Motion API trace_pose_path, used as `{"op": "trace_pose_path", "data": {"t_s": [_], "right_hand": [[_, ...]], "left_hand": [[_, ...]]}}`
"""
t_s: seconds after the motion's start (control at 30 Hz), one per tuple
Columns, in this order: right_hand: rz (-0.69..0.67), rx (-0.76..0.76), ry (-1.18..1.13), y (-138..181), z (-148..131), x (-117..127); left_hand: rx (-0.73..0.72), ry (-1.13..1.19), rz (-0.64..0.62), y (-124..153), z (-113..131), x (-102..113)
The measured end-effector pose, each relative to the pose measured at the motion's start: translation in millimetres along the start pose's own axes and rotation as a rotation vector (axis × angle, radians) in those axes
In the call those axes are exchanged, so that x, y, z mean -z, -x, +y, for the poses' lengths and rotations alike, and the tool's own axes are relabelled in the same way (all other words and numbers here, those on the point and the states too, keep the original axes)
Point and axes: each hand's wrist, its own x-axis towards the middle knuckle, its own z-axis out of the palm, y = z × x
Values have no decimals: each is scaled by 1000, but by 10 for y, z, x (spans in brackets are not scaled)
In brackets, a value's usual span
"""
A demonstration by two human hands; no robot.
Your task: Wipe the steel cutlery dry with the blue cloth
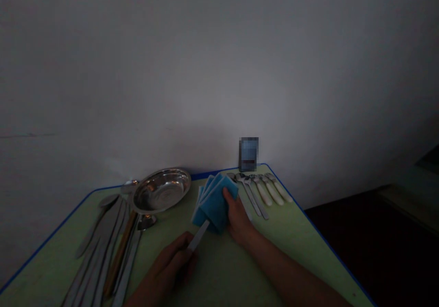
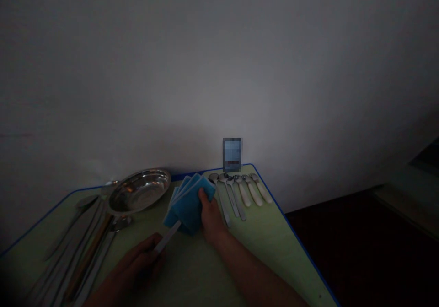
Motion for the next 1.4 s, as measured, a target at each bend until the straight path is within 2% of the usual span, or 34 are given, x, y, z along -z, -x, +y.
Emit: {"op": "trace_pose_path", "data": {"t_s": [0.1,0.3,0.4,0.63,0.8,0.93,1.03,1.13,1.27,1.4], "right_hand": [[-25,18,11,-11,5,-1],[35,-38,-56,-56,-11,6],[12,-5,-84,-51,-4,19],[-38,7,-30,-9,-18,3],[-13,-115,-89,3,-69,-17],[2,-236,-121,8,-104,-22],[-10,-267,-125,6,-120,-22],[-18,-223,-129,6,-107,-22],[-94,-56,-104,22,-66,-28],[-157,-23,-63,26,-45,-20]], "left_hand": [[17,-30,30,3,-13,20],[-144,-80,-77,11,-112,74],[-188,-43,-64,16,-176,76],[-153,100,-17,20,-202,13],[-153,241,80,12,-163,11],[-152,196,47,28,-148,12],[-160,175,28,19,-168,15],[-147,218,2,-16,-178,19],[-136,145,15,-27,-134,16],[-115,82,-2,3,-95,16]]}}
